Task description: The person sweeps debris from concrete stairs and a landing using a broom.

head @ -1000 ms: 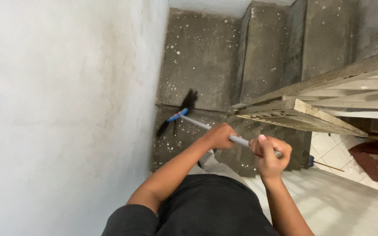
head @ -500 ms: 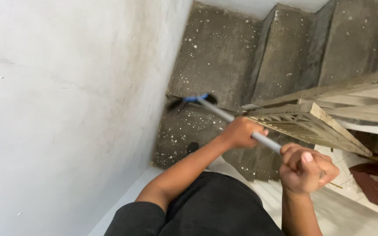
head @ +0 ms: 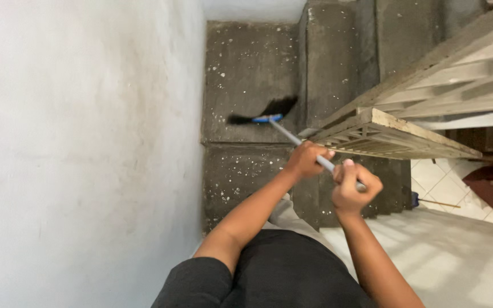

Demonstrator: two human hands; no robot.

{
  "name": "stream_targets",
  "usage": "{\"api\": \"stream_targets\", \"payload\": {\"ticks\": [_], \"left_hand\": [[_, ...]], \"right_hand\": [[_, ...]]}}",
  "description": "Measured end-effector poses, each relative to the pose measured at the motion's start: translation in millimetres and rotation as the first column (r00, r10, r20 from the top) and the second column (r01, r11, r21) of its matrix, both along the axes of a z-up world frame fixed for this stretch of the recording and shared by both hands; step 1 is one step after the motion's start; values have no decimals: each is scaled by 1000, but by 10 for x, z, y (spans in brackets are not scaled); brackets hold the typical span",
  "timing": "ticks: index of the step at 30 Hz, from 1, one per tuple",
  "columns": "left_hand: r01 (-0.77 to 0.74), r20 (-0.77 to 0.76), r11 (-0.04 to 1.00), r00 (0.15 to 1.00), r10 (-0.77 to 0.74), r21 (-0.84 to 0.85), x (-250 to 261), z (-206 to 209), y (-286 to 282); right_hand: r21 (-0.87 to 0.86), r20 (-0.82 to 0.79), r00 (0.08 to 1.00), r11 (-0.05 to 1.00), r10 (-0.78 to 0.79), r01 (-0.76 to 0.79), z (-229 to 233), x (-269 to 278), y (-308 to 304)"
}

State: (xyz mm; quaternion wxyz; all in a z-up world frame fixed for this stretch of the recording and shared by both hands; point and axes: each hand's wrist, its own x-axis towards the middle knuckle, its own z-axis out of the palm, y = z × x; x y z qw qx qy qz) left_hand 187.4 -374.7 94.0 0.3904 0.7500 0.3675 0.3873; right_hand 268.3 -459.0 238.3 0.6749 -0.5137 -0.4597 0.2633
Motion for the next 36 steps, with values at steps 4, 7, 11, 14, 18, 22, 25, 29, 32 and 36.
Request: {"api": "stream_targets", "payload": {"ticks": [4, 7, 11, 14, 18, 22, 25, 29, 32, 36], "left_hand": [[183, -66, 981, 980, -188, -67, 35, 232, -207], [262, -32, 957, 963, -268, -126, -139, 328, -252], [220, 7, 966, 975, -221, -134, -628, 392, -311], [-48, 4, 994, 999, 49, -95, -902, 396, -480], [-345, -60, 909, 938, 341, -233, -1190, 339, -729], [-442, -101, 829, 895, 435, -342, -1367, 195, -966], [-459, -69, 794, 879, 472, -398, -1453, -15, -1087], [-545, 28, 826, 832, 554, -144, -1413, -356, -1202], [-675, -157, 687, 735, 660, -269, -1325, -513, -1302], [-808, -179, 430, 530, 829, -402, -1163, -656, -1468]], "right_hand": [[15, -39, 999, 1000, 17, -16, 406, 85, -178], [7, -13, 993, 993, 116, -116, 568, 58, -192], [-15, 83, 942, 946, 324, -324, 517, -85, -73], [-64, -74, 862, 860, 502, -506, 368, -182, 105], [-175, -178, 753, 732, 634, -658, 121, -336, 304], [-236, -127, 586, 549, 801, -802, -236, -553, 438], [-283, -106, 390, 348, 915, -894, -501, -699, 538], [-371, -85, 191, 147, 978, -917, -717, -898, 602], [-282, -62, 30, 12, 998, -959, -835, -977, 638], [-219, -37, -181, -184, 983, -958, -1161, -1018, 667]]}}
